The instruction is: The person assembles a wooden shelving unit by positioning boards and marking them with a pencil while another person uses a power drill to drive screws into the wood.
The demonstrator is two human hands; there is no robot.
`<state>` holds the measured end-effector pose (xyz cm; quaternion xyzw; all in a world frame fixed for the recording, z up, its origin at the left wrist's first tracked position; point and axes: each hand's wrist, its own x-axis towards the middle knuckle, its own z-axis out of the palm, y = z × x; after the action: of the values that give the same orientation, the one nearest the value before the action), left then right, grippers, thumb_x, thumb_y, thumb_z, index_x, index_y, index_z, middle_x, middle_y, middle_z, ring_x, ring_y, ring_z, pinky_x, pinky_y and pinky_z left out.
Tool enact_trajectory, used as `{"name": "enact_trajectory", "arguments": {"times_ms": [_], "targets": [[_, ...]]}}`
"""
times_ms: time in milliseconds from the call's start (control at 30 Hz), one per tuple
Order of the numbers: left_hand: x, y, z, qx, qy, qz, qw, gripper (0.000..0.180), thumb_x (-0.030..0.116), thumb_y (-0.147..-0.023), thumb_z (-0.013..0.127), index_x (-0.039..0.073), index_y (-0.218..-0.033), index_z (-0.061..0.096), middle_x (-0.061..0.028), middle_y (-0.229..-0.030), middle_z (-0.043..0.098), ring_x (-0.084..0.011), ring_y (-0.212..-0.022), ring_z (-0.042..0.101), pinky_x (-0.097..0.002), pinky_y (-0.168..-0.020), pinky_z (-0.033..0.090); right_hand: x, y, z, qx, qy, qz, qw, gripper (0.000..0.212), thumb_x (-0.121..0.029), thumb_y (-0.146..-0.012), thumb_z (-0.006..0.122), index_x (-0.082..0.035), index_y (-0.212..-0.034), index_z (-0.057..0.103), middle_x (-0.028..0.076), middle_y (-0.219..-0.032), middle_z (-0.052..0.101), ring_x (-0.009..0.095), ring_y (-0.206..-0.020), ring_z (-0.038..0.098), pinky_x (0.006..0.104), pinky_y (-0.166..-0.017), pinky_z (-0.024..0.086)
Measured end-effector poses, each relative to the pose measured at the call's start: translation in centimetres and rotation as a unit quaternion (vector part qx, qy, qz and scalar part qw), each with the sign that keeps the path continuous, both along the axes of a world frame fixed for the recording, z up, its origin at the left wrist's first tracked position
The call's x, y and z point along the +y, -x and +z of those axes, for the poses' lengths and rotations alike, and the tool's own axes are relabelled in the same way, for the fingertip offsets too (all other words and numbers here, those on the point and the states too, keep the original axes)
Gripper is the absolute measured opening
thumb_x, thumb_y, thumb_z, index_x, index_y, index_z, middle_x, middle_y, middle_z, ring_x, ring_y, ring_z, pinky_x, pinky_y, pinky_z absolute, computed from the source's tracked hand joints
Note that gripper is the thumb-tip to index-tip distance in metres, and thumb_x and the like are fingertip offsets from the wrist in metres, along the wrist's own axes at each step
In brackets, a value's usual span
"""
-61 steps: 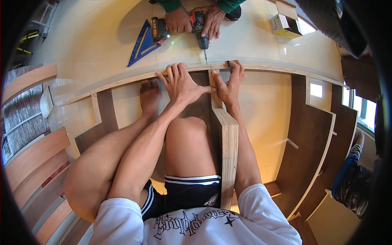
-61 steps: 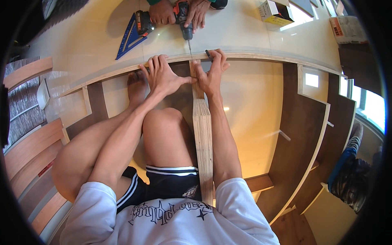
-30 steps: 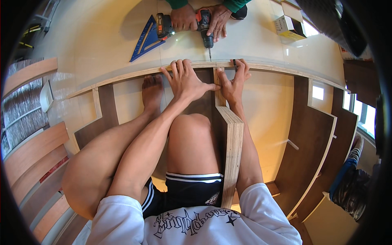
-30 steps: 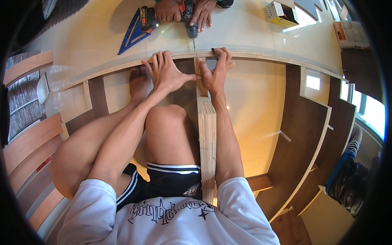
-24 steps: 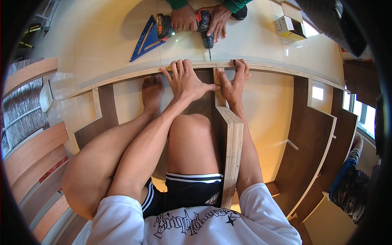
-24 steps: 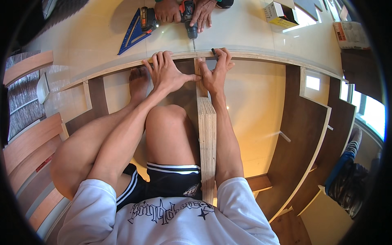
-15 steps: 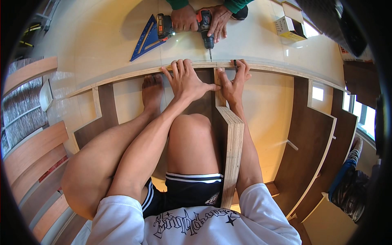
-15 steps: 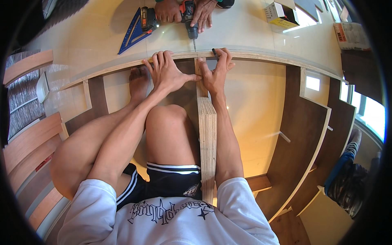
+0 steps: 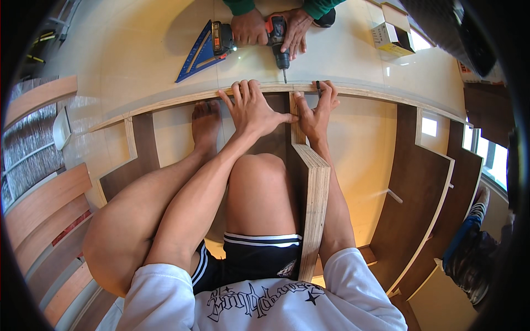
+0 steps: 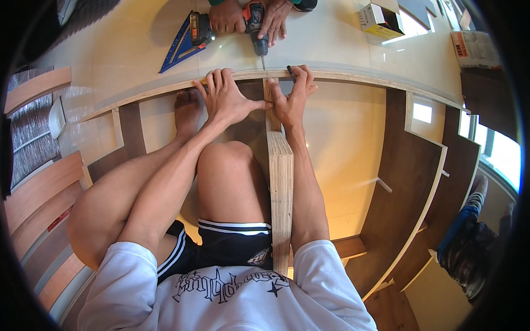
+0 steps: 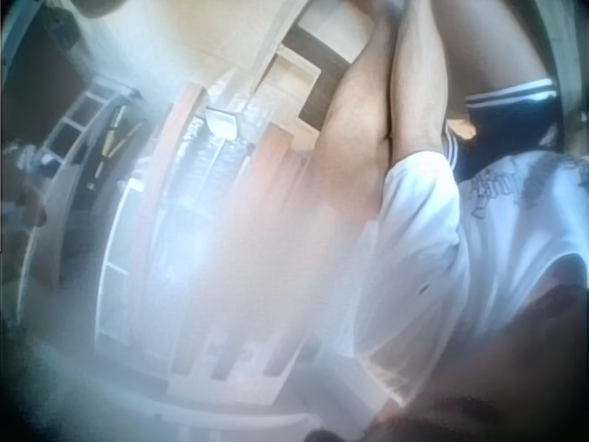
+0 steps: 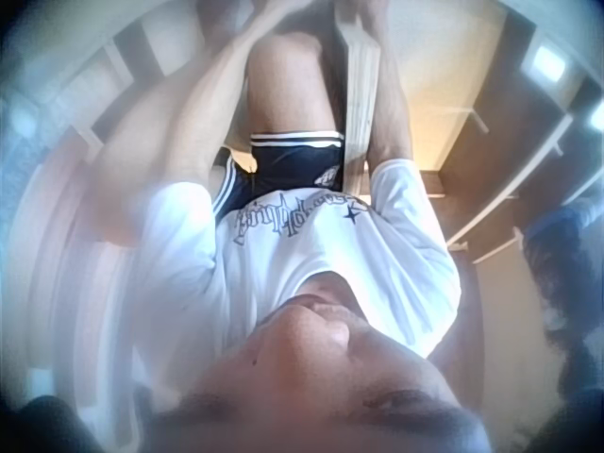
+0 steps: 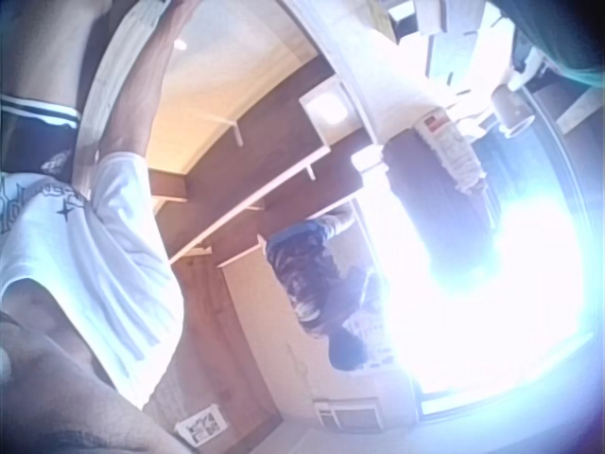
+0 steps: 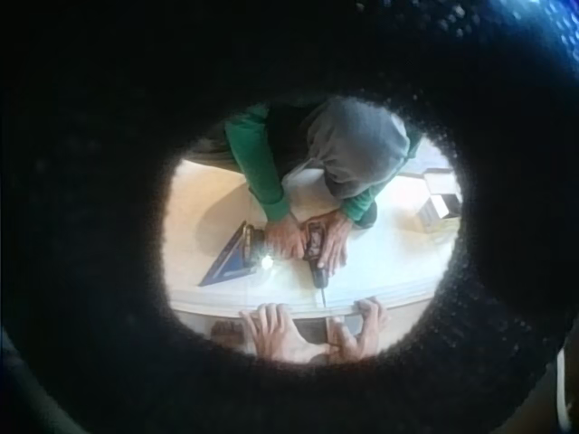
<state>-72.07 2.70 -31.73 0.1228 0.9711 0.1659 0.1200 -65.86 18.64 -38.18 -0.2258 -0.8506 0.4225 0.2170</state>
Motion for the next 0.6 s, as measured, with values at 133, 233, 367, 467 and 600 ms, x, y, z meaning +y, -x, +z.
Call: {"name": "enact_trajectory", "arguments": {"times_ms": [133, 233, 367, 467, 600], "targets": [[0.05, 0.09, -0.15, -0.002, 0.004, -0.001, 1.0, 0.13, 0.079, -0.051, 0.092, -0.007, -0.137, 0.049, -0.0212, -0.142, 0.053, -0.0373, -0.147, 0.036, -0.0785, -0.124, 0.002, 0.06, -0.06, 0.0, 0.001, 0.002, 0.003, 1.0, 0.058, -0.03, -0.088, 0.083, -0.003, -0.131, 0.057, 0.016, -0.142, 0.05, 0.034, -0.127, 0.044, 0.049, -0.114, 0.027], [-0.05, 0.17, -0.09, -0.007, 0.015, -0.003, 1.0, 0.131, 0.08, -0.051, 0.092, -0.008, -0.139, 0.049, -0.0208, -0.143, 0.053, -0.0373, -0.148, 0.036, -0.0785, -0.124, 0.002, -0.07, 0.03, 0.07, 0.003, 0.005, 0.004, 1.0, 0.058, -0.03, -0.088, 0.083, -0.003, -0.131, 0.057, 0.016, -0.142, 0.05, 0.034, -0.126, 0.045, 0.0488, -0.114, 0.027], [0.07, 0.32, 0.12, -0.023, 0.022, -0.004, 0.999, 0.132, 0.079, -0.051, 0.092, -0.008, -0.14, 0.048, -0.0201, -0.144, 0.052, -0.0373, -0.149, 0.035, -0.0782, -0.124, 0.002, -0.1, 0.03, 0.19, 0.005, 0.003, -0.001, 1.0, 0.057, -0.03, -0.087, 0.083, -0.003, -0.131, 0.057, 0.016, -0.141, 0.051, 0.034, -0.126, 0.045, 0.0487, -0.114, 0.027], [0.07, 0.34, 0.26, -0.031, 0.016, -0.002, 0.999, 0.131, 0.079, -0.051, 0.092, -0.008, -0.14, 0.048, -0.02, -0.145, 0.051, -0.0373, -0.15, 0.033, -0.078, -0.124, 0.001, -0.16, 0.09, 0.31, 0.006, 0.007, -0.002, 1.0, 0.057, -0.029, -0.087, 0.083, -0.003, -0.131, 0.057, 0.016, -0.141, 0.051, 0.034, -0.128, 0.046, 0.0489, -0.115, 0.026], [0.08, 0.42, 0.35, -0.034, 0.021, -0.004, 0.999, 0.131, 0.078, -0.052, 0.093, -0.008, -0.14, 0.048, -0.02, -0.147, 0.051, -0.0372, -0.151, 0.032, -0.0778, -0.124, 0.0, -0.19, 0.14, 0.34, 0.011, 0.009, 0.0, 1.0, 0.057, -0.028, -0.087, 0.082, -0.003, -0.131, 0.057, 0.016, -0.142, 0.051, 0.033, -0.129, 0.046, 0.0493, -0.116, 0.025]]}}
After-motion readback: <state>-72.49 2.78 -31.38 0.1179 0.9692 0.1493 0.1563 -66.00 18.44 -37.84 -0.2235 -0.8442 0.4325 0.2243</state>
